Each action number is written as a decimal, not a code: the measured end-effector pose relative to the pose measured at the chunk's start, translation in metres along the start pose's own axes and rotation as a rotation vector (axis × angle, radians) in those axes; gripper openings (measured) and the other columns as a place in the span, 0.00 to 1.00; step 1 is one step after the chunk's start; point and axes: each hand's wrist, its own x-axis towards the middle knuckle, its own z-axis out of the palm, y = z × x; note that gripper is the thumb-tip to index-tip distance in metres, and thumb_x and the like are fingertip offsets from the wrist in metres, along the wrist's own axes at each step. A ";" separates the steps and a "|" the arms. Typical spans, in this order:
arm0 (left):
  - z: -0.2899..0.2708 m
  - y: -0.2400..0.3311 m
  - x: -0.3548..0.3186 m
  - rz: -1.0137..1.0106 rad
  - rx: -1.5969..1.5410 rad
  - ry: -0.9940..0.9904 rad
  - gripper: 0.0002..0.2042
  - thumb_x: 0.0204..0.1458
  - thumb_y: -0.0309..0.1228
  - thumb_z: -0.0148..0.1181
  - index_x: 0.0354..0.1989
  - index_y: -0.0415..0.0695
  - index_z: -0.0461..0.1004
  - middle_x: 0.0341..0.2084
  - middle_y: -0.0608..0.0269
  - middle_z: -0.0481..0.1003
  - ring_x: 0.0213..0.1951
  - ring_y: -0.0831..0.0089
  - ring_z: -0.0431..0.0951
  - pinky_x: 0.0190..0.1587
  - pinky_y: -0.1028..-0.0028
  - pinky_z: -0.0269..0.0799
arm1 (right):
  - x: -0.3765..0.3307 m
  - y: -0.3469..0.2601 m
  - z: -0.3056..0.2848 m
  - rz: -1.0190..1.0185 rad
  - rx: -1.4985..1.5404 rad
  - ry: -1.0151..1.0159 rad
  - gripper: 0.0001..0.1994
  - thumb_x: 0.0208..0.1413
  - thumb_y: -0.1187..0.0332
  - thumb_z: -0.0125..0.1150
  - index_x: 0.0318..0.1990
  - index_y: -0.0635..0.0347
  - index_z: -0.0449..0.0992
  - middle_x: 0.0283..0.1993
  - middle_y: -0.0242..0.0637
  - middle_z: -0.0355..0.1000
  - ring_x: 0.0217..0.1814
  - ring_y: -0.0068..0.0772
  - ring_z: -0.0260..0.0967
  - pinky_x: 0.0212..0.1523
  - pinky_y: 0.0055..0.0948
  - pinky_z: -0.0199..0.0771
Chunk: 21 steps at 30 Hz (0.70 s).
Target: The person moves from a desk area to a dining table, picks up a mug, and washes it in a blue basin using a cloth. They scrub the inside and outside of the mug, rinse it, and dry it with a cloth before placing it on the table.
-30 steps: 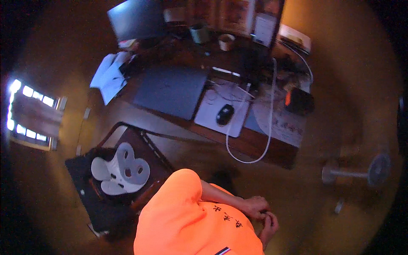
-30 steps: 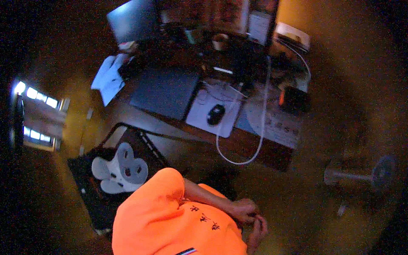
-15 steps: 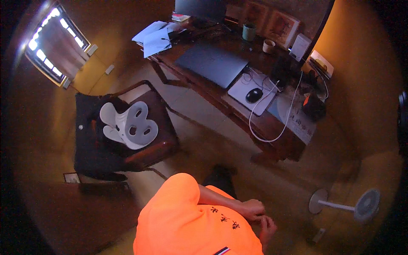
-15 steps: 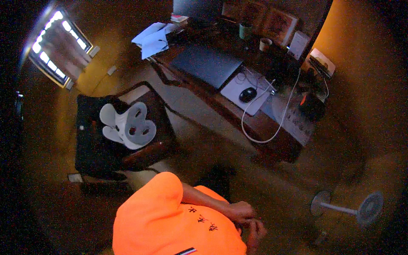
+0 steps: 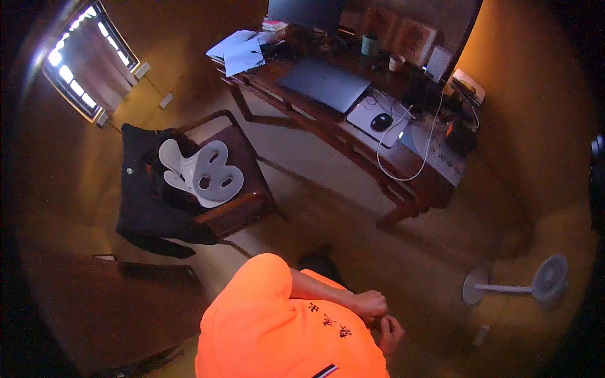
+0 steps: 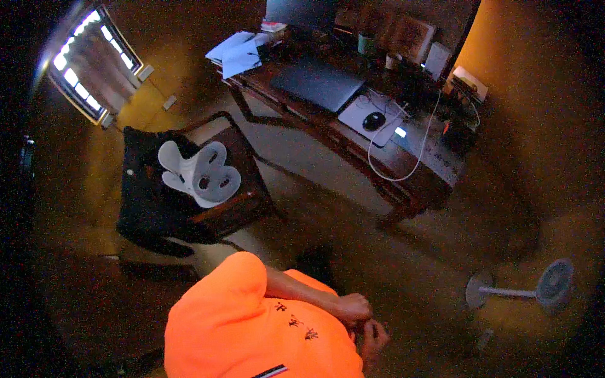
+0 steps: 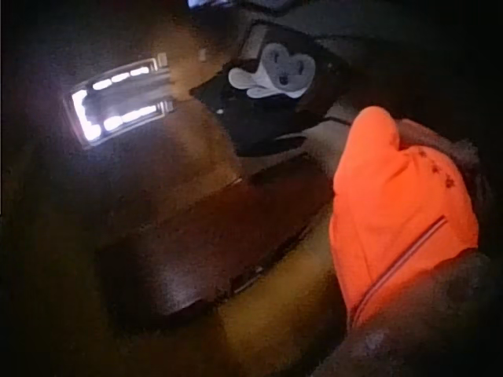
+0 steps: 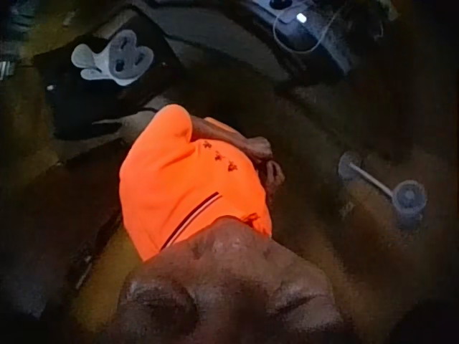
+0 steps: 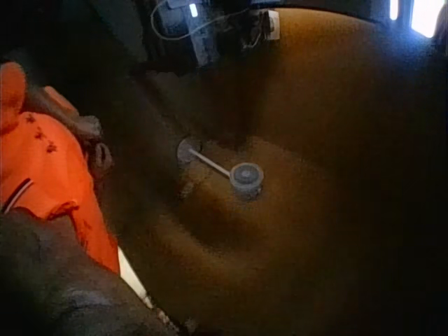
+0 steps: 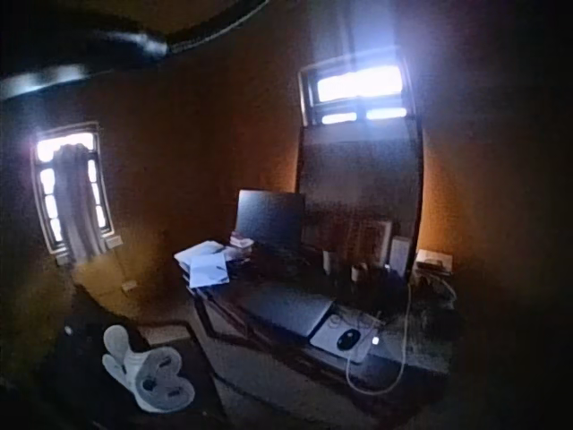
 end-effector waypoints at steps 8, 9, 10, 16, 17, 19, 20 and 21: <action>-0.033 -0.020 -0.042 -0.092 -0.088 -0.027 0.07 0.42 0.30 0.64 0.27 0.39 0.79 0.27 0.49 0.78 0.27 0.57 0.78 0.28 0.64 0.73 | 0.006 -0.039 0.050 0.105 0.055 0.001 0.12 0.54 0.67 0.56 0.34 0.70 0.76 0.31 0.38 0.74 0.32 0.27 0.69 0.36 0.28 0.69; -0.042 -0.030 -0.050 -0.127 -0.143 -0.022 0.08 0.43 0.31 0.64 0.28 0.39 0.79 0.28 0.49 0.79 0.27 0.58 0.79 0.28 0.64 0.73 | 0.012 -0.058 0.064 0.105 0.058 -0.020 0.11 0.55 0.67 0.55 0.35 0.69 0.75 0.31 0.38 0.74 0.32 0.27 0.70 0.35 0.26 0.70; -0.053 -0.042 -0.060 -0.140 -0.329 0.039 0.08 0.44 0.31 0.63 0.29 0.38 0.79 0.28 0.50 0.79 0.27 0.60 0.79 0.28 0.65 0.73 | 0.019 -0.073 0.078 0.105 0.061 -0.044 0.11 0.57 0.68 0.54 0.36 0.69 0.75 0.30 0.38 0.74 0.31 0.27 0.71 0.34 0.24 0.71; -0.178 -0.198 -0.170 -0.440 -1.100 0.672 0.12 0.57 0.35 0.54 0.38 0.39 0.76 0.28 0.56 0.78 0.27 0.71 0.79 0.28 0.74 0.75 | 0.077 -0.127 0.170 0.254 0.189 -0.111 0.11 0.57 0.69 0.52 0.39 0.69 0.75 0.30 0.40 0.75 0.29 0.30 0.73 0.34 0.26 0.74; -0.203 -0.235 -0.201 -0.517 -1.118 0.847 0.11 0.57 0.35 0.53 0.38 0.39 0.76 0.29 0.57 0.78 0.27 0.72 0.79 0.27 0.76 0.74 | 0.087 -0.134 0.189 0.247 0.150 -0.155 0.11 0.57 0.69 0.52 0.39 0.69 0.75 0.31 0.40 0.75 0.29 0.29 0.73 0.34 0.26 0.74; -0.271 -0.269 -0.261 -0.671 -1.011 1.100 0.12 0.57 0.37 0.53 0.38 0.41 0.76 0.28 0.58 0.77 0.28 0.72 0.78 0.28 0.74 0.73 | 0.108 -0.143 0.220 0.219 0.083 -0.185 0.10 0.57 0.70 0.51 0.38 0.69 0.75 0.31 0.40 0.75 0.30 0.29 0.73 0.34 0.26 0.74; -0.292 -0.302 -0.295 -0.672 -1.085 1.202 0.14 0.56 0.40 0.53 0.40 0.42 0.75 0.28 0.58 0.77 0.27 0.70 0.78 0.28 0.73 0.73 | 0.120 -0.150 0.239 0.230 0.069 -0.223 0.10 0.57 0.70 0.51 0.38 0.69 0.76 0.31 0.40 0.75 0.30 0.29 0.73 0.34 0.26 0.74; -0.324 -0.316 -0.324 -0.667 -1.089 1.303 0.14 0.56 0.41 0.53 0.41 0.43 0.73 0.29 0.59 0.76 0.28 0.69 0.78 0.28 0.72 0.72 | 0.125 -0.153 0.259 0.253 0.062 -0.247 0.10 0.57 0.70 0.51 0.38 0.69 0.76 0.32 0.40 0.75 0.30 0.28 0.73 0.34 0.25 0.74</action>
